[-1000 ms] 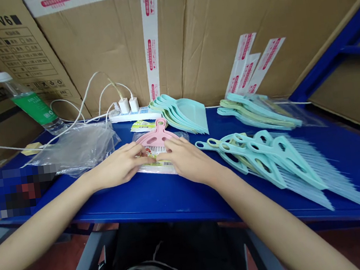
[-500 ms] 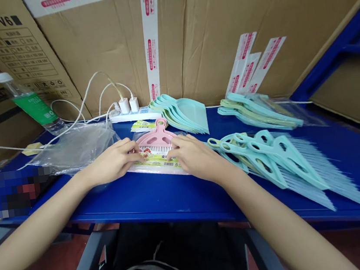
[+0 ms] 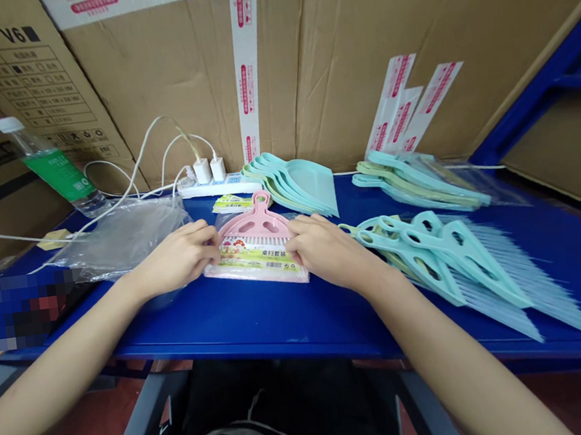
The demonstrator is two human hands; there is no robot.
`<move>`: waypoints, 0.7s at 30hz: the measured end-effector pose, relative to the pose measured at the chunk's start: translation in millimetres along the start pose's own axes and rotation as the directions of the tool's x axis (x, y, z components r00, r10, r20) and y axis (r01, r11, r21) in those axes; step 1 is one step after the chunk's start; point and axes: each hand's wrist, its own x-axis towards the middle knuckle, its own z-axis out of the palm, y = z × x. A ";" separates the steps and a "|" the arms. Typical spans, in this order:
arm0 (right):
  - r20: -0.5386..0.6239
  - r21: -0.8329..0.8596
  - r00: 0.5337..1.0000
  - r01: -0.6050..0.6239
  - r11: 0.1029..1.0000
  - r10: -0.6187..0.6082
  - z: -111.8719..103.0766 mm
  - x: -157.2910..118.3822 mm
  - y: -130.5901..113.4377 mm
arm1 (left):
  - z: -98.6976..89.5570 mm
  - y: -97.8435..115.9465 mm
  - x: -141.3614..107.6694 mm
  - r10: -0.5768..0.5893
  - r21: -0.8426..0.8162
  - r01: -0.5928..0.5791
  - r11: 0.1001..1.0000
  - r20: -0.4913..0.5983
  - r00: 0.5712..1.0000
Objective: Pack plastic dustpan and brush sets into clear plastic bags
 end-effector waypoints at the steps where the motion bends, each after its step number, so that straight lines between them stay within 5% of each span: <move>1: 0.004 0.004 1.000 -0.003 1.000 0.003 -0.2 0.0 0.5 | 0.0 -0.4 -0.3 0.000 0.003 0.000 1.000 0.001 1.000; 10: 0.036 0.003 0.999 0.002 1.000 -0.002 -1.2 -0.9 -3.6 | 2.8 2.0 -1.9 0.022 0.030 -0.021 0.999 -0.023 0.999; 21: -0.058 -0.013 0.994 0.092 0.996 -0.093 2.2 -3.0 -2.2 | 2.7 5.8 -0.3 0.061 0.046 -0.059 0.997 -0.036 0.997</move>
